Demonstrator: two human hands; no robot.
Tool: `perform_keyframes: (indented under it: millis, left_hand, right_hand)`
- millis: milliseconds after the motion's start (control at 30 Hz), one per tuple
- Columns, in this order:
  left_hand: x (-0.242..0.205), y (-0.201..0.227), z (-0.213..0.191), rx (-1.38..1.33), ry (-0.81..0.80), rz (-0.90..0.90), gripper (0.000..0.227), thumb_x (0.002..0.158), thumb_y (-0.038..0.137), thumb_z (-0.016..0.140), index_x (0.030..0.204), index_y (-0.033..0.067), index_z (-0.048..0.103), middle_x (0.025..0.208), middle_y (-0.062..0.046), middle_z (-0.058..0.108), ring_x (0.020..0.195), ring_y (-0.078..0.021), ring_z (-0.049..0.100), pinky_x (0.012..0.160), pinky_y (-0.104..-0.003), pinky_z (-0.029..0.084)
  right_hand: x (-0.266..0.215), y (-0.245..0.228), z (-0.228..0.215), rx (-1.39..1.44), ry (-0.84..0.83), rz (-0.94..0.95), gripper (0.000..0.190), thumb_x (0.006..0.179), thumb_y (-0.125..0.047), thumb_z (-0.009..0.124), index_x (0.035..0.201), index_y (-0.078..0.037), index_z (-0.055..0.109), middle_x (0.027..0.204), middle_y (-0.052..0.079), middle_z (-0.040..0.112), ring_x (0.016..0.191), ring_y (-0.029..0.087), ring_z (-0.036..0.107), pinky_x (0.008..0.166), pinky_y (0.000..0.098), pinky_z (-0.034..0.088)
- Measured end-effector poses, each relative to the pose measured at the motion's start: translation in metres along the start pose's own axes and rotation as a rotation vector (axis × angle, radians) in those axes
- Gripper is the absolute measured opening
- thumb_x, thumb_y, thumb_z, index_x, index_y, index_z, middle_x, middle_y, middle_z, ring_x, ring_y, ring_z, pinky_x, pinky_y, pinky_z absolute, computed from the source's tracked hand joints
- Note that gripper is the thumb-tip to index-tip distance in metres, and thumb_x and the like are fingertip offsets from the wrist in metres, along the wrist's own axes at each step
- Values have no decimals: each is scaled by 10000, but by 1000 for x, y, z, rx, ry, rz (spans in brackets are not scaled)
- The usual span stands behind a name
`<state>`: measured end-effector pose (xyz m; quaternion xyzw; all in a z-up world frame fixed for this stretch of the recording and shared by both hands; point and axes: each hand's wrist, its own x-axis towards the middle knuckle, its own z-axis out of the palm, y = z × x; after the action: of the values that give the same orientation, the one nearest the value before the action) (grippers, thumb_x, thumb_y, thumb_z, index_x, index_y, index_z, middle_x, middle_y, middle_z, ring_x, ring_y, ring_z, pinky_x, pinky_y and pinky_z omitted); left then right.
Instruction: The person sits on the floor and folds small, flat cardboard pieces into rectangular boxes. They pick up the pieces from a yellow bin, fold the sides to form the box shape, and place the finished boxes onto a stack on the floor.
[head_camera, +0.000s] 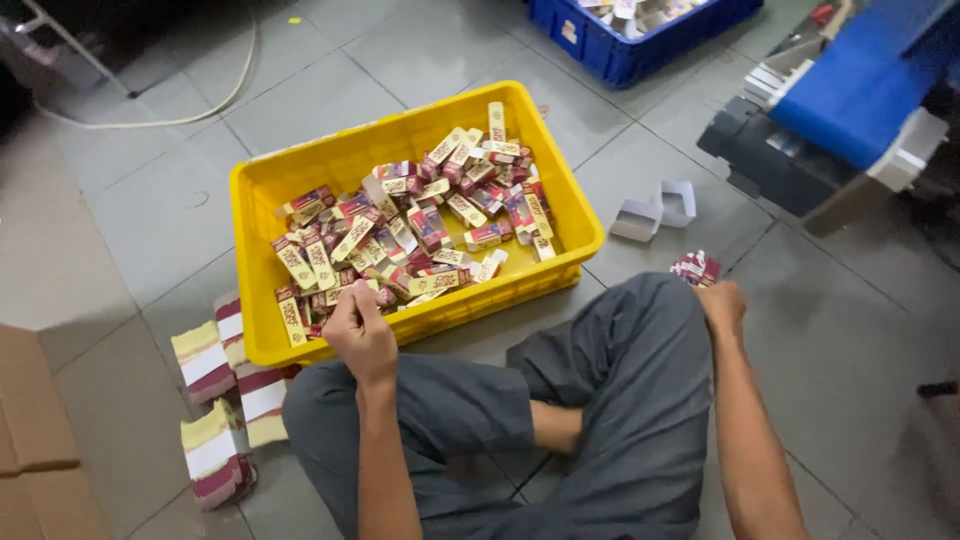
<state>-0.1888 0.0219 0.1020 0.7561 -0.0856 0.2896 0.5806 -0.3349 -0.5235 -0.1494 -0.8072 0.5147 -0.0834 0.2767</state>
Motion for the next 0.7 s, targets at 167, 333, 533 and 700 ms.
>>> perform_keyframes:
  millis: [167,333,533,700]
  left_hand:
    - [0,-55,-17,19,13,-109,445,1084,172,556,650,92,614,490,-95,526,459,-145,460,522,-294,378]
    - [6,-80,-23,99,16,-165,407,1030,164,616,628,99,615,455,-91,487,458,-166,438,543,-311,389]
    - [16,-72,3,130,-89,-112,326,991,125,625,693,-6,617,539,-9,505,470,-103,317,440,-278,289]
    - [2,-116,21,554,-33,98,369,970,247,714,629,159,607,483,-66,509,494,-293,571,533,-322,457]
  right_hand:
    - [-9,-11,-7,4,-16,97,577,830,-345,863,1091,153,737,1016,368,728,978,517,705,764,607,565]
    - [-34,-37,-35,-117,-90,28,691,787,-407,876,1049,221,750,1114,424,725,1135,564,647,906,614,518]
    - [-33,-45,-32,-173,-76,168,488,774,-401,928,675,-7,656,618,142,606,506,208,469,465,385,409]
    - [-65,-80,-48,-38,-106,159,852,702,-496,924,1117,221,727,1101,431,703,1084,567,659,797,620,549]
